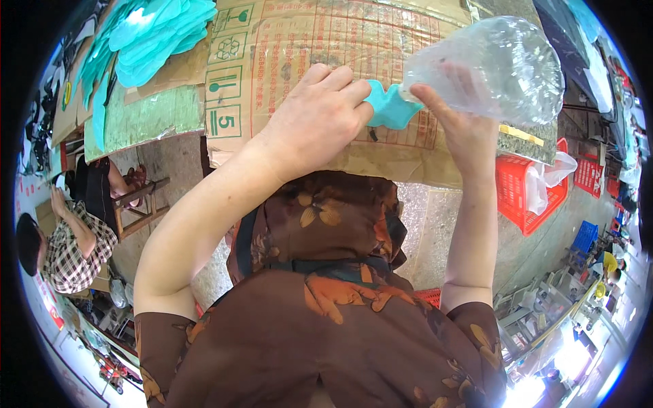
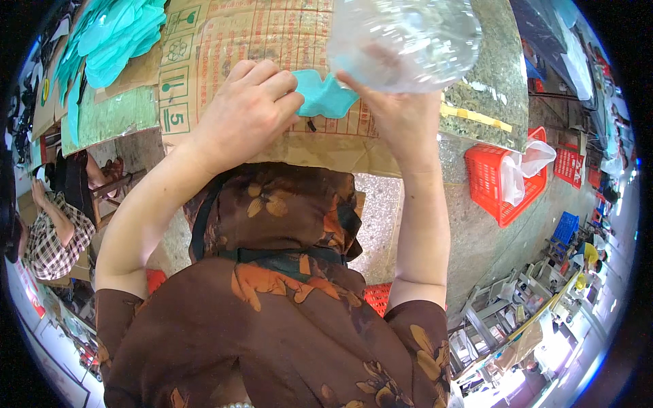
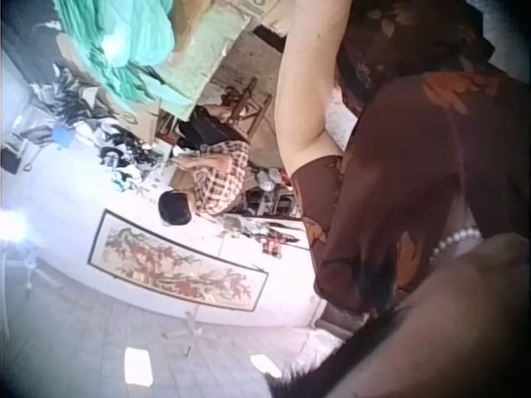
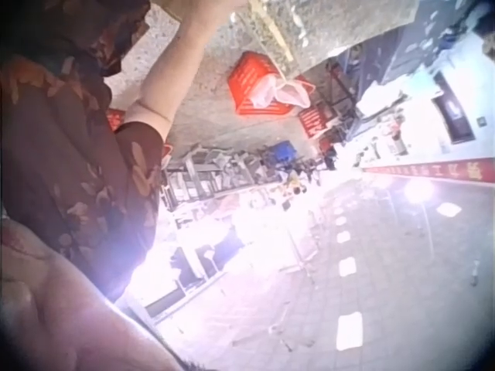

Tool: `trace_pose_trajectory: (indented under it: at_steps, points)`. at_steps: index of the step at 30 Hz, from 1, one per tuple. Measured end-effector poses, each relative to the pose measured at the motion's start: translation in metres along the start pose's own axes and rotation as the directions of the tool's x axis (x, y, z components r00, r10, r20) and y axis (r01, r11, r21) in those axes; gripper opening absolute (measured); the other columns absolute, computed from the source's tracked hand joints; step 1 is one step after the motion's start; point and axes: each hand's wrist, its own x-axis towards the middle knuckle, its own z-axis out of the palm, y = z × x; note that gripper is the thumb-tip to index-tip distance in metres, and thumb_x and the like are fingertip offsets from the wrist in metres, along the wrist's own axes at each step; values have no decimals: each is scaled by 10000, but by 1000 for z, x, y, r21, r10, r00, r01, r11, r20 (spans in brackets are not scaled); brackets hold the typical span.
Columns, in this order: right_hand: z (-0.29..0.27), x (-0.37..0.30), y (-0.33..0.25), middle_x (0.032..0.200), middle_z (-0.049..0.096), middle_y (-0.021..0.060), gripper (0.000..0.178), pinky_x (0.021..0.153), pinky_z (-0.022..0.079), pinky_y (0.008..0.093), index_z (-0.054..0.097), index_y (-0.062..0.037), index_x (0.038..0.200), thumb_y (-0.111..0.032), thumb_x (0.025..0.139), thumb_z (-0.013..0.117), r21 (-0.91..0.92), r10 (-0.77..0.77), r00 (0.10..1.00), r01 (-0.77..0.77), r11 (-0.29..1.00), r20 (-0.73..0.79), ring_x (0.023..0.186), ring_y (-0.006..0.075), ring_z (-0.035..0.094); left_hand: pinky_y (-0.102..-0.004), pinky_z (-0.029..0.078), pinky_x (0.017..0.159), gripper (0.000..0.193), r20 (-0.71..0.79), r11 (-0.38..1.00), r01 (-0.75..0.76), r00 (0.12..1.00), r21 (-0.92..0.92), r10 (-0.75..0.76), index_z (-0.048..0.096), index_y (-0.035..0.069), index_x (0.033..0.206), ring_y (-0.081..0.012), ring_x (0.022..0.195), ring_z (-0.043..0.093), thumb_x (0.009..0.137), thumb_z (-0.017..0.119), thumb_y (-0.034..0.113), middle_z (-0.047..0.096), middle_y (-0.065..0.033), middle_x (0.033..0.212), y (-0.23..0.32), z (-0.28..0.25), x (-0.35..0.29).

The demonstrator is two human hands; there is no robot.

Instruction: Applying glue to small turquoise shoe components using a plastic bottle applicator.

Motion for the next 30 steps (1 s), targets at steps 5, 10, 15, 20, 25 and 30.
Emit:
trace_pose_trajectory:
  at_steps: [5,10,15,20,25,30]
  points:
    - [-18,-9,-4,1128,663,138,501,886,515,303,615,97,1129,-132,757,859,67,256,960,-250,966,-110,997,177,636,-360,428,840,148,-35,999,-35,999,20,35,600,99,792,-210,935,550,720,694,188,555,-34,885,-2,-1,0]
    - [-11,-22,4,1083,682,137,502,870,516,303,639,70,1105,-189,742,870,-174,43,985,-72,982,-165,962,179,652,-358,428,840,182,-2,998,-63,998,-13,63,607,98,810,-215,932,549,722,724,206,555,-37,883,1,1,6]
    - [-12,-2,2,985,716,125,462,823,529,302,668,26,1078,-221,741,864,-90,103,972,-125,988,-209,877,203,679,-361,428,839,215,13,998,-68,998,-8,68,611,98,823,-219,935,548,722,752,225,559,-42,887,3,4,12]
    - [-4,-9,-10,1034,676,112,478,832,503,282,611,95,1103,-148,772,856,112,151,982,-138,984,-116,927,142,614,-359,428,829,190,17,997,-75,997,-2,75,613,100,825,-215,929,545,731,733,213,555,-40,882,1,2,12]
    - [6,5,1,992,708,125,457,814,517,304,641,45,1093,-187,760,851,-45,73,986,-81,996,-151,890,182,658,-350,429,820,140,28,995,-104,994,8,104,605,96,809,-206,910,542,751,692,188,542,-35,863,1,0,16]
    - [-19,-6,-5,971,721,134,444,790,526,334,668,-9,1082,-231,742,850,-104,169,963,-194,975,-209,858,234,692,-341,426,818,99,55,994,-108,993,19,107,601,87,805,-201,902,539,765,635,171,544,-35,868,-2,-5,14]
